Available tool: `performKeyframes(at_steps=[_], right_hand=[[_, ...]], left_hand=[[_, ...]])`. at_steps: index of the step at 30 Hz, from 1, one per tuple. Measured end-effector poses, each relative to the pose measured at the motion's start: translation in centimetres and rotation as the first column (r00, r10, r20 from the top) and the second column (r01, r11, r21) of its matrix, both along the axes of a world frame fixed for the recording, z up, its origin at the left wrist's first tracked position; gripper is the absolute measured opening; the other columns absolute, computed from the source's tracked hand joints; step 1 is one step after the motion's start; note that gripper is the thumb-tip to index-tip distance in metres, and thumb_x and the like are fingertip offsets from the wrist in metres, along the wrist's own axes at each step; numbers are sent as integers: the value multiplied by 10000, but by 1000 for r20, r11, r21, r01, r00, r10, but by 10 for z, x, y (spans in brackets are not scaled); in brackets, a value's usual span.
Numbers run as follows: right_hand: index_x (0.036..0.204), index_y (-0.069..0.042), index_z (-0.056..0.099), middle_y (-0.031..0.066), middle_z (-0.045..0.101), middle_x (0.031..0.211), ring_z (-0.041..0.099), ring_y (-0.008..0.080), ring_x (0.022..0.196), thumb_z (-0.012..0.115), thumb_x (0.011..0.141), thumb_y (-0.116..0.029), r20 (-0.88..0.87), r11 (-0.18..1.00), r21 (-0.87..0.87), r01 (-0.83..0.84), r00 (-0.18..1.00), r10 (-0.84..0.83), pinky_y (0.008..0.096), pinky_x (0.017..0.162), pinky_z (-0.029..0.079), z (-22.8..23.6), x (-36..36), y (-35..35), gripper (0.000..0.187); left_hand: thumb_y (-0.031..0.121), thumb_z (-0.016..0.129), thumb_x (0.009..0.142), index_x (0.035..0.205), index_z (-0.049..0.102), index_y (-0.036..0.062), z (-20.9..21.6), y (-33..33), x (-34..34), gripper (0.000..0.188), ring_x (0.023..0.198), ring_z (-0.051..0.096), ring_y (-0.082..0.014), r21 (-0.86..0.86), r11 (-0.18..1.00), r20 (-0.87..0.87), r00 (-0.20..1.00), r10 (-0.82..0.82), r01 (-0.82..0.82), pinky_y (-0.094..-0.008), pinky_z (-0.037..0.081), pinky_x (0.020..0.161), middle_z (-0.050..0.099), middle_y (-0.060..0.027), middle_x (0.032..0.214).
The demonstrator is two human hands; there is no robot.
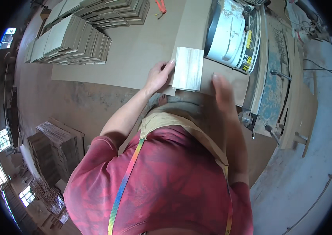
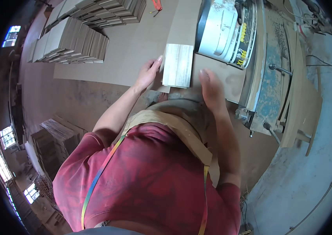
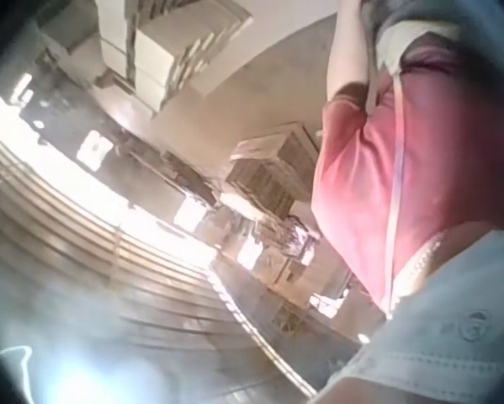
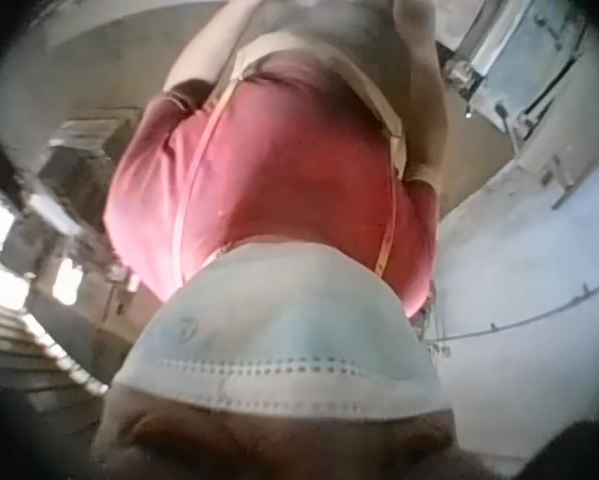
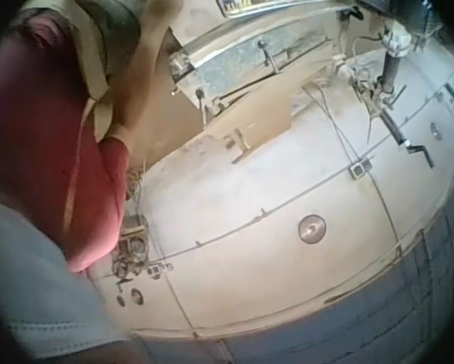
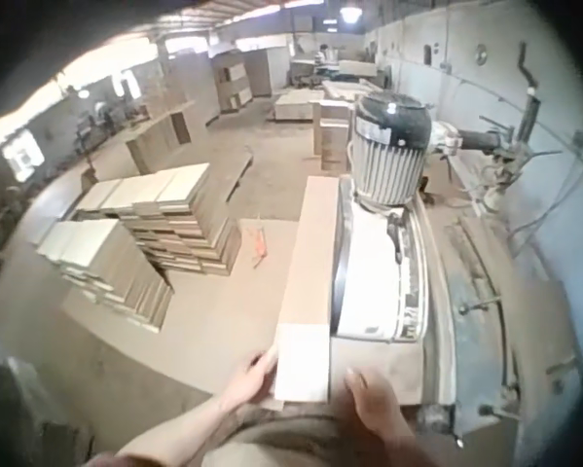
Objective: Feeding small wooden boards into a processing machine and stacking them onto a pallet.
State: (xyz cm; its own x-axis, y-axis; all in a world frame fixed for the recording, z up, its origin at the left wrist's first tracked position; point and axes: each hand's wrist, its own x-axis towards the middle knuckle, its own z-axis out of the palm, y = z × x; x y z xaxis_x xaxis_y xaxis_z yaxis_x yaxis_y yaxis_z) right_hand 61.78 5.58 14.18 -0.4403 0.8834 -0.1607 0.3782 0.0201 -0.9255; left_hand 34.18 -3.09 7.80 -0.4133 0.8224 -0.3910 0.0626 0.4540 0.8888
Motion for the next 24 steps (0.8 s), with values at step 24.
performKeyframes(at_steps=[24], right_hand=[[1412,75,673,172,749,1210,660,203,1082,696,1070,-259,-252,842,-484,238,884,-394,293,946,517,-16,-44,-35,479]], left_hand=[[268,797,958,1308,616,-160,3,34,27,582,943,730,-241,153,982,709,681,-184,107,-320,599,814,736,-198,1092]])
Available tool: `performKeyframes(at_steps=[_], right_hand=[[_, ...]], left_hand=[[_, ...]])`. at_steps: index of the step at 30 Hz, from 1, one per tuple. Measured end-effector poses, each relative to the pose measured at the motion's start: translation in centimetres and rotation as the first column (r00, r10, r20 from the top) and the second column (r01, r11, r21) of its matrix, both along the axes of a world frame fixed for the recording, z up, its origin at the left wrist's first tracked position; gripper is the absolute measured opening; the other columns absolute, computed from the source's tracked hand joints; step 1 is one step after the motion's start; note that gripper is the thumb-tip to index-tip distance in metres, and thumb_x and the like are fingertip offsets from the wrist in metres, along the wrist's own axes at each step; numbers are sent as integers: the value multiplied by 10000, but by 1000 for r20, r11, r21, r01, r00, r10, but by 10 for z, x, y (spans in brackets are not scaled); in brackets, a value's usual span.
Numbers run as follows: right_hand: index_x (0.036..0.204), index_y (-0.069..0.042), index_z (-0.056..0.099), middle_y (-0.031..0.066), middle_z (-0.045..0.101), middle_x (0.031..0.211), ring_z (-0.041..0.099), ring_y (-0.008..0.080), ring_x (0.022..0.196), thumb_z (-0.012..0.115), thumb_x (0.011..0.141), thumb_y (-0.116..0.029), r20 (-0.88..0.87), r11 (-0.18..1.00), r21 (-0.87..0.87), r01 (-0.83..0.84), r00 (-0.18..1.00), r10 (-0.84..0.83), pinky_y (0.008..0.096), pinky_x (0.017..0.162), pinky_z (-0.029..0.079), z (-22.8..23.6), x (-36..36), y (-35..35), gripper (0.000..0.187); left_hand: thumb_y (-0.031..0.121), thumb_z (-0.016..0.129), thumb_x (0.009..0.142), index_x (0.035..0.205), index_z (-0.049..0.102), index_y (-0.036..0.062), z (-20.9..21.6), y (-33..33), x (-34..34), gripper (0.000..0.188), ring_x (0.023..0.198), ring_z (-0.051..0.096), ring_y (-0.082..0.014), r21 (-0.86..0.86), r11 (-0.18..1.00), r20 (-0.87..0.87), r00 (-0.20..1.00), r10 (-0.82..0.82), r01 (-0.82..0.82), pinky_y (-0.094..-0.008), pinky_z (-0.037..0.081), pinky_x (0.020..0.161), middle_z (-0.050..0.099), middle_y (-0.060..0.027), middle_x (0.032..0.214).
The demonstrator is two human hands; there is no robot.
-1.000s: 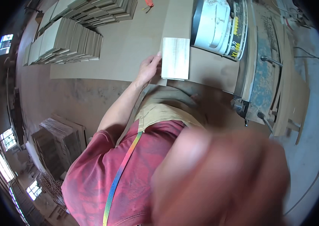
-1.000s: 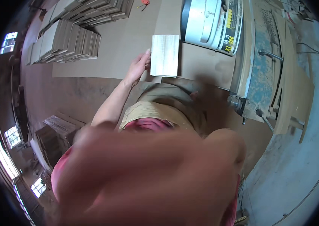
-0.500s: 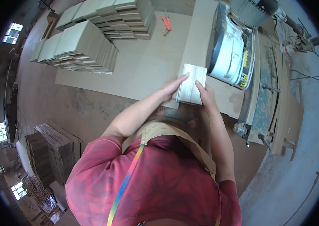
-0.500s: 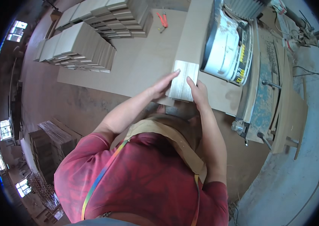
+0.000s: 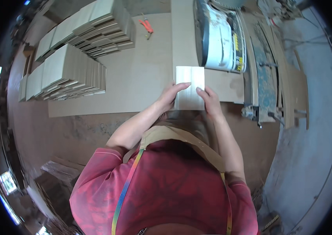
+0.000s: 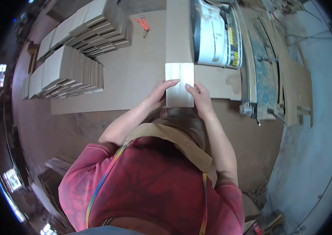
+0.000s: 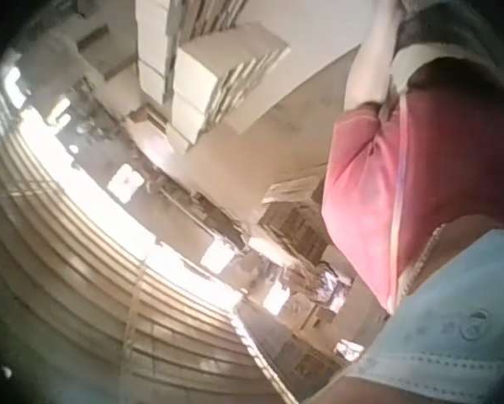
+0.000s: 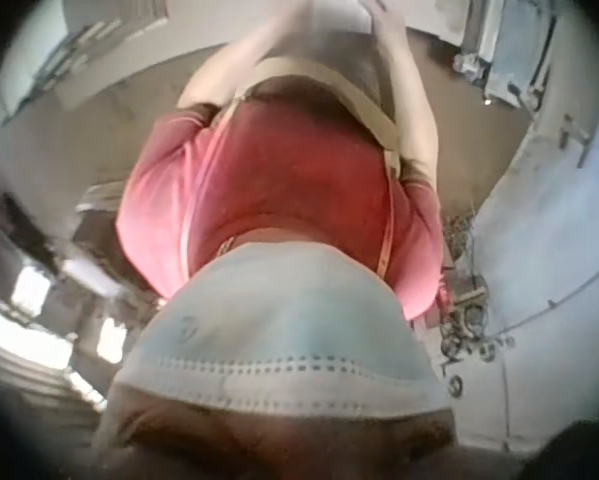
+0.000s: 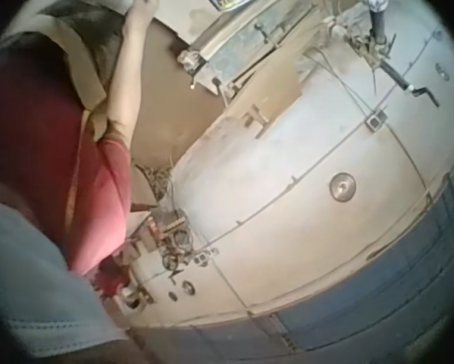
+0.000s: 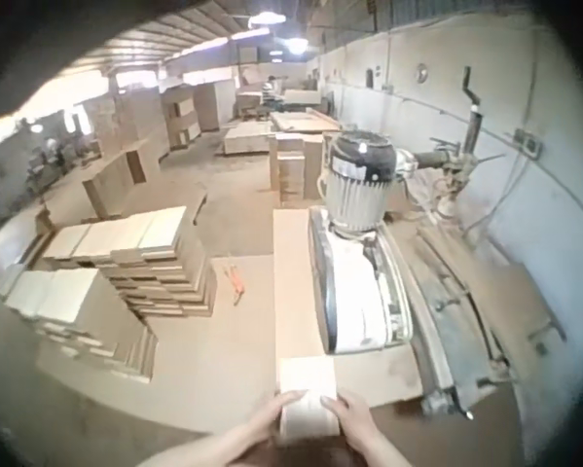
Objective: Feeding small wooden boards into a processing machine and stacking them onto a pallet.
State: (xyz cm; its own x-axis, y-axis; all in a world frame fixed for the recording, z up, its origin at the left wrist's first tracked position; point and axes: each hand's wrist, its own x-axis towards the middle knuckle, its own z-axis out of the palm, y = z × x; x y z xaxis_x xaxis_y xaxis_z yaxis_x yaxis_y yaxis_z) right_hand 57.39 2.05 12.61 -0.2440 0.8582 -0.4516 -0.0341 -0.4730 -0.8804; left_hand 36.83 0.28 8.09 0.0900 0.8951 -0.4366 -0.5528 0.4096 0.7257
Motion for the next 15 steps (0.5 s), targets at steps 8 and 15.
performKeyframes(at_steps=[8,15], right_hand=[[1400,39,684,152,754,1194,670,191,1064,687,1066,-232,-150,988,-20,153,977,-154,294,940,523,-20,61,-14,431],[1363,26,695,179,745,1254,677,242,1075,737,1025,-258,334,982,57,-182,930,153,353,916,546,-24,84,15,443]], left_hand=[[149,824,937,1380,605,-57,-15,33,25,536,1008,702,-210,91,963,-35,967,-251,253,-311,580,890,716,-168,1179],[79,833,927,1447,590,44,3,34,32,575,1066,707,-197,89,975,-184,965,-185,204,-308,575,942,719,-123,1232]])
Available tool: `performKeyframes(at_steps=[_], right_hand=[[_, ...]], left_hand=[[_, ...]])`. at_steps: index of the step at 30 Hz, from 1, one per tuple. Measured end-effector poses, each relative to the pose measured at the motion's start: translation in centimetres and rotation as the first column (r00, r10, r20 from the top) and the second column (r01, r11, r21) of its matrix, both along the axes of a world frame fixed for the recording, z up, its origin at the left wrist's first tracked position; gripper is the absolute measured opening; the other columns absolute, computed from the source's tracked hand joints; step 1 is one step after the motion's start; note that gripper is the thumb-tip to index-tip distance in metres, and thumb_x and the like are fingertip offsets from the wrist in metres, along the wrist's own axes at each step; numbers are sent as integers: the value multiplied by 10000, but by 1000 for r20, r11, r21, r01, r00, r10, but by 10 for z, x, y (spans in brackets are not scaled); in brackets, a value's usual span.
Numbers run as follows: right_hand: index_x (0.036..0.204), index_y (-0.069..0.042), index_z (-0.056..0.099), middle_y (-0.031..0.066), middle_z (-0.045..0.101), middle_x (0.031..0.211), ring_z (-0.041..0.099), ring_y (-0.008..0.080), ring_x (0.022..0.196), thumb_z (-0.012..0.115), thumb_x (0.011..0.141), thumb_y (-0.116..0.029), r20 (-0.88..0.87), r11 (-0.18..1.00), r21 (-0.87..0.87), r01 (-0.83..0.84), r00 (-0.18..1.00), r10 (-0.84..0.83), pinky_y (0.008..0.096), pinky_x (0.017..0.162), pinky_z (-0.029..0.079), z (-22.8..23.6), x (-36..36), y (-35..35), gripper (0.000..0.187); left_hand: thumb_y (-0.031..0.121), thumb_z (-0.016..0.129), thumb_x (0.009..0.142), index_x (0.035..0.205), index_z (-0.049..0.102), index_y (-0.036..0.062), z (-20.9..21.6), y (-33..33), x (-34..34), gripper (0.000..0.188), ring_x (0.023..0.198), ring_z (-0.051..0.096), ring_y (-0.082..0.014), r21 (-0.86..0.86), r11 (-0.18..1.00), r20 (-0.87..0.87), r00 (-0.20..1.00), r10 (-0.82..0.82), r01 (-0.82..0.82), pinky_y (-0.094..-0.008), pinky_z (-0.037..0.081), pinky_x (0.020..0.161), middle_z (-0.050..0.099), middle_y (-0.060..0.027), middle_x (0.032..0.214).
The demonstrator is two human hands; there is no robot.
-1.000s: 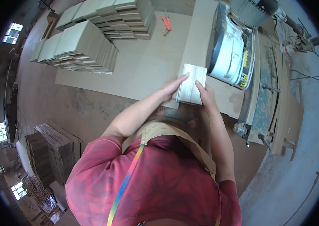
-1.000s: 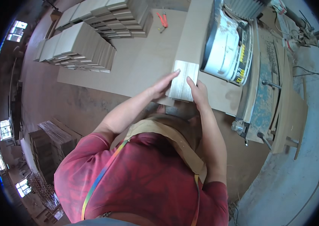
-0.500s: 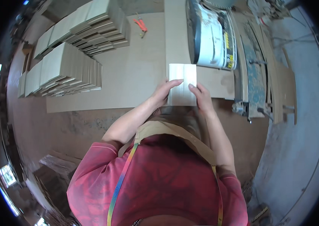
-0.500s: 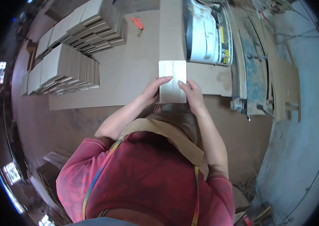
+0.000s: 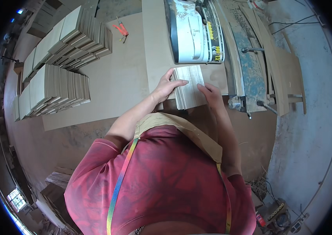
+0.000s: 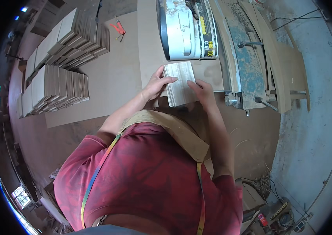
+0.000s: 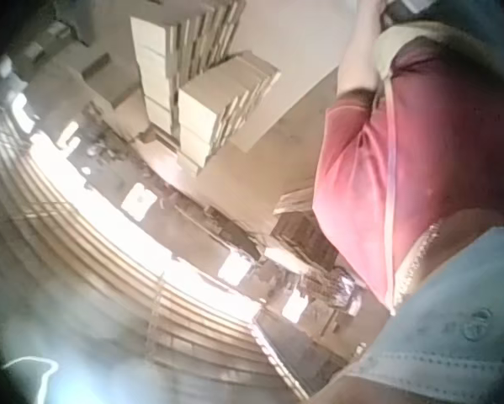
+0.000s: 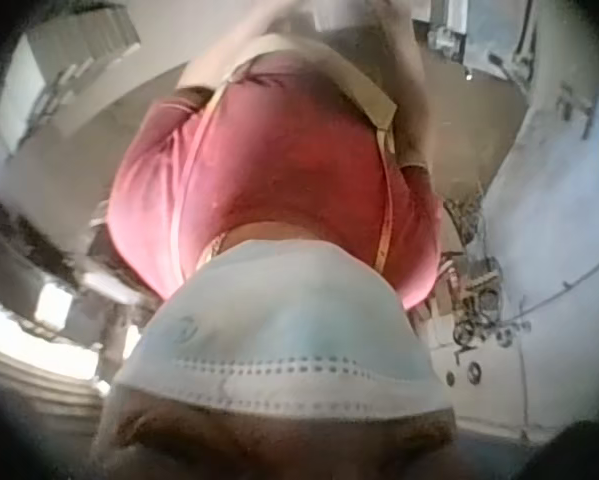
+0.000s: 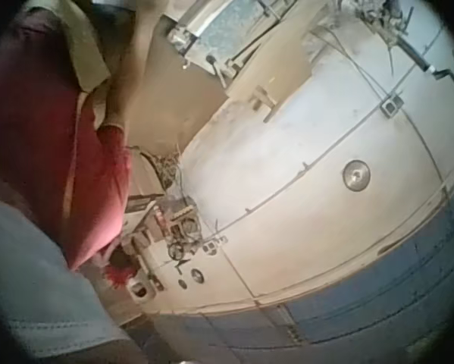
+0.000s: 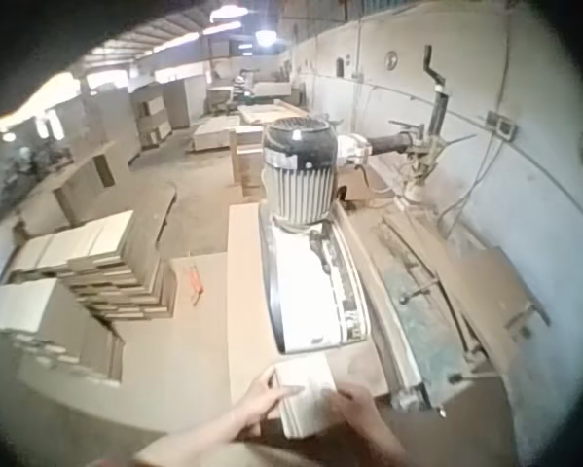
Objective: Feeding small wooden boards into a processing machine and stacking them onto a pallet.
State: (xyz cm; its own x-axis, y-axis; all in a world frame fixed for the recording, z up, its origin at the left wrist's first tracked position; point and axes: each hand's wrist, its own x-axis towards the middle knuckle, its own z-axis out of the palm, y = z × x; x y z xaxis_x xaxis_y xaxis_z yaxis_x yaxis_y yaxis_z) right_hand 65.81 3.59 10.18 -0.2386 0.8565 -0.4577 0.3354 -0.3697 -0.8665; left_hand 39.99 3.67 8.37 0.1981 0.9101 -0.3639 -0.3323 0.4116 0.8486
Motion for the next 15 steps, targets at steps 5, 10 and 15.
performKeyframes(at_steps=[5,10,15], right_hand=[[1251,7,736,137,766,1189,702,309,974,836,931,-328,456,665,694,-276,883,-110,395,918,559,32,-32,-25,474],[1208,-1,768,155,760,1223,704,369,1031,904,834,-341,614,686,662,-303,744,-264,427,946,567,40,-59,-47,523],[1189,-6,785,151,752,1269,711,340,1099,905,829,-289,514,723,662,-196,821,-249,418,970,571,50,-46,-58,474]], left_hand=[[79,813,945,1454,580,29,1,-7,-2,562,1097,706,-189,-14,995,-60,993,100,-101,-308,569,970,722,-113,1242],[103,768,987,1499,563,66,-5,-5,0,552,1092,700,-185,-2,997,60,995,82,-82,-302,581,935,708,-115,1266],[162,739,1034,1541,547,112,-26,-4,7,544,1091,695,-180,236,966,-101,986,133,-106,-294,578,928,688,-130,1306]])
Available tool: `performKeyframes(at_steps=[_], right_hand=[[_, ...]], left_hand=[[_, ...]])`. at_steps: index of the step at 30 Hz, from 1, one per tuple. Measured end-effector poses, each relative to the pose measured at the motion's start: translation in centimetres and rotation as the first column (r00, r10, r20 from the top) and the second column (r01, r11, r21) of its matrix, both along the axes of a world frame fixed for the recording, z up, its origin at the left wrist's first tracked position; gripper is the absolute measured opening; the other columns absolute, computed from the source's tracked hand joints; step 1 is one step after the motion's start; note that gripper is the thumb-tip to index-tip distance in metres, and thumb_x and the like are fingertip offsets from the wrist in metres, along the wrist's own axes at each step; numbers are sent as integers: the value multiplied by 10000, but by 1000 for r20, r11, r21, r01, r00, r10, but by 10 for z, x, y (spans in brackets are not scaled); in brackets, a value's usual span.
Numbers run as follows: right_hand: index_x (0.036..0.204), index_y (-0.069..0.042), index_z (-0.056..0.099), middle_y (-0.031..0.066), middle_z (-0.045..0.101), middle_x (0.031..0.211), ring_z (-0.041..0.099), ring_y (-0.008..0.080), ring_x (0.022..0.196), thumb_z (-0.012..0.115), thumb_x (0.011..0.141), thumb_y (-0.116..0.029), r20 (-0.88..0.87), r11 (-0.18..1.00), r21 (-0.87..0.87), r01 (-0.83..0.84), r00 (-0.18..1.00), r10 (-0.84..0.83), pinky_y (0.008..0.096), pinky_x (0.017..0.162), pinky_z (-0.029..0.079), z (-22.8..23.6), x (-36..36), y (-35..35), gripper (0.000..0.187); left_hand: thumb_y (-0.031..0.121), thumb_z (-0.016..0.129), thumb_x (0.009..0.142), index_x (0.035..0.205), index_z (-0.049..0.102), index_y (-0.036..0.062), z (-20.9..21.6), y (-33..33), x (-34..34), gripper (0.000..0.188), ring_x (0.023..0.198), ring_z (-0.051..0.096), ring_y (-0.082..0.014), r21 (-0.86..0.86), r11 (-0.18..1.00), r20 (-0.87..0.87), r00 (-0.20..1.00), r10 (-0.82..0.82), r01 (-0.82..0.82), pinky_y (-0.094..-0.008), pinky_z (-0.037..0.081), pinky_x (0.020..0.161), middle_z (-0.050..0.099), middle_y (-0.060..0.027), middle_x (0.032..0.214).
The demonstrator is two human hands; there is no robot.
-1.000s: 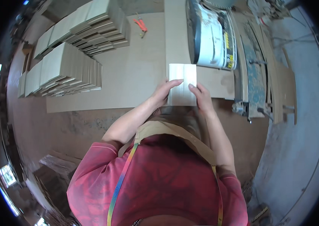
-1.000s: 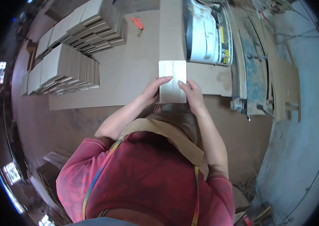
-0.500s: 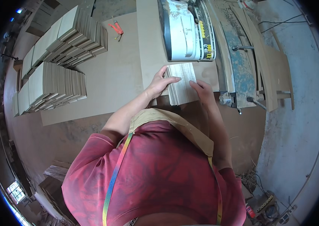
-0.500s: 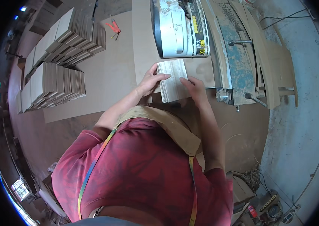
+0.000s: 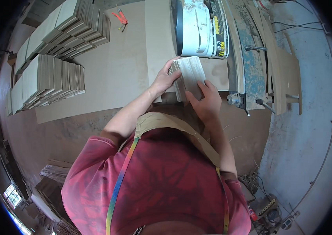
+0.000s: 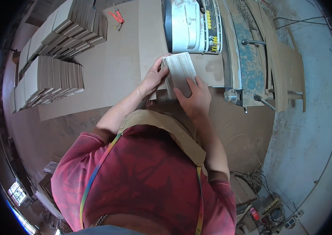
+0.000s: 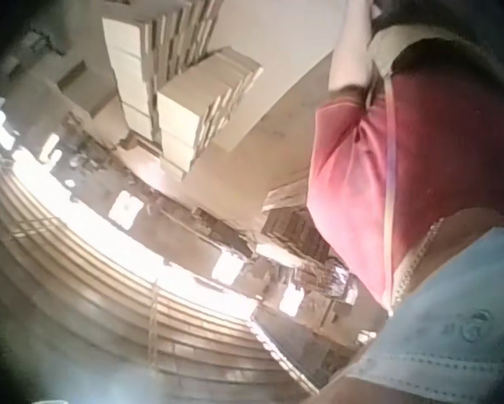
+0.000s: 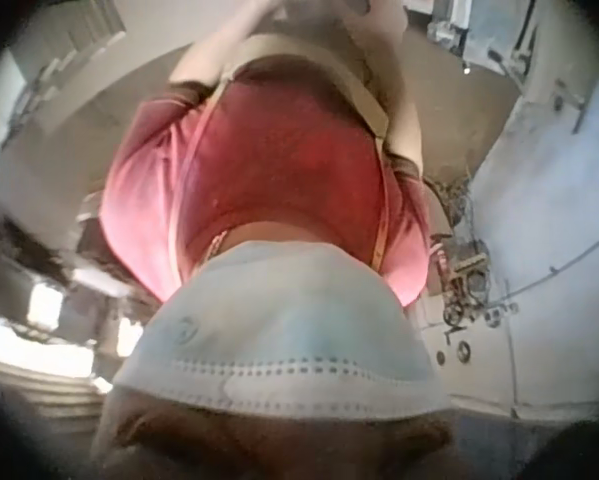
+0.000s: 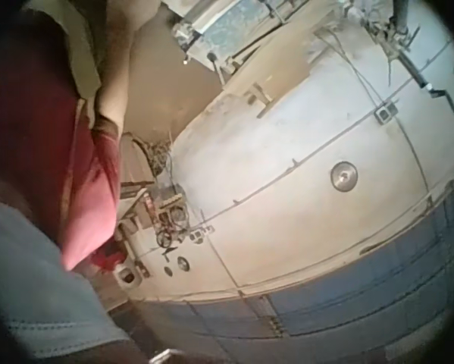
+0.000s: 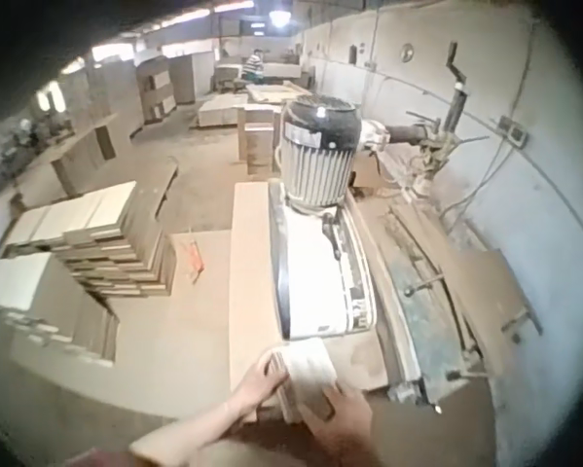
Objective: Feeding small wooden boards into a processing machine and stacking them onto a pallet.
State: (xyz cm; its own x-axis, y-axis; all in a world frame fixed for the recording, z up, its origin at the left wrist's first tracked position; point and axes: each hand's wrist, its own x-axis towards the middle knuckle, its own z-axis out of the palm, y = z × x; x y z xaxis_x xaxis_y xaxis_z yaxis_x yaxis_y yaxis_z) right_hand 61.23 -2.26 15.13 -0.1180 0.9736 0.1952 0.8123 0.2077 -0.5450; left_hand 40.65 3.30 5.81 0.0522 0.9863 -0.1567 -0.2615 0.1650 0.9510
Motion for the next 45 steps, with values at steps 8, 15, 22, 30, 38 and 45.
performKeyframes(at_steps=[8,15,22,30,38,45], right_hand=[[1225,-15,780,150,731,1314,702,317,1120,895,839,-237,-209,994,99,-43,976,63,400,978,569,-11,4,-2,460],[1243,-28,759,142,733,1236,689,330,1093,874,843,-202,-402,995,99,31,915,12,408,993,559,-14,21,1,450],[1190,-36,758,143,706,1239,654,384,1159,852,841,-221,86,965,171,201,972,-218,470,995,558,-84,51,-7,406],[1161,-39,758,150,683,1260,631,390,1180,799,878,-271,298,910,403,100,926,-234,502,991,547,-136,30,58,368],[1355,11,703,210,682,1329,661,416,1123,782,947,-359,-149,987,133,89,986,-69,500,969,560,-53,25,71,557],[1309,-9,730,237,657,1371,657,415,1173,888,812,-353,46,994,102,-24,999,19,480,994,565,-14,-17,-1,625]], left_hand=[[224,748,1054,1591,518,155,4,2,-22,588,1072,690,-180,-195,965,101,983,-155,172,-287,586,910,637,-140,1383],[214,773,1047,1580,525,164,27,-3,-30,590,1012,688,-163,-121,983,47,989,-137,142,-270,609,799,652,-122,1324],[176,774,1048,1560,543,182,32,-7,-53,563,990,683,-157,-190,965,114,981,-160,179,-268,602,774,640,-110,1326],[159,773,1049,1547,561,206,31,-13,-52,543,972,676,-151,-293,953,54,996,-69,82,-259,585,761,641,-93,1297],[163,788,1040,1503,596,166,36,0,-28,501,1000,678,-153,-217,973,108,993,-56,79,-257,585,797,678,-97,1238],[144,804,1023,1477,614,126,39,0,-12,492,1077,686,-166,-204,977,100,994,-40,60,-256,596,860,686,-133,1253]])
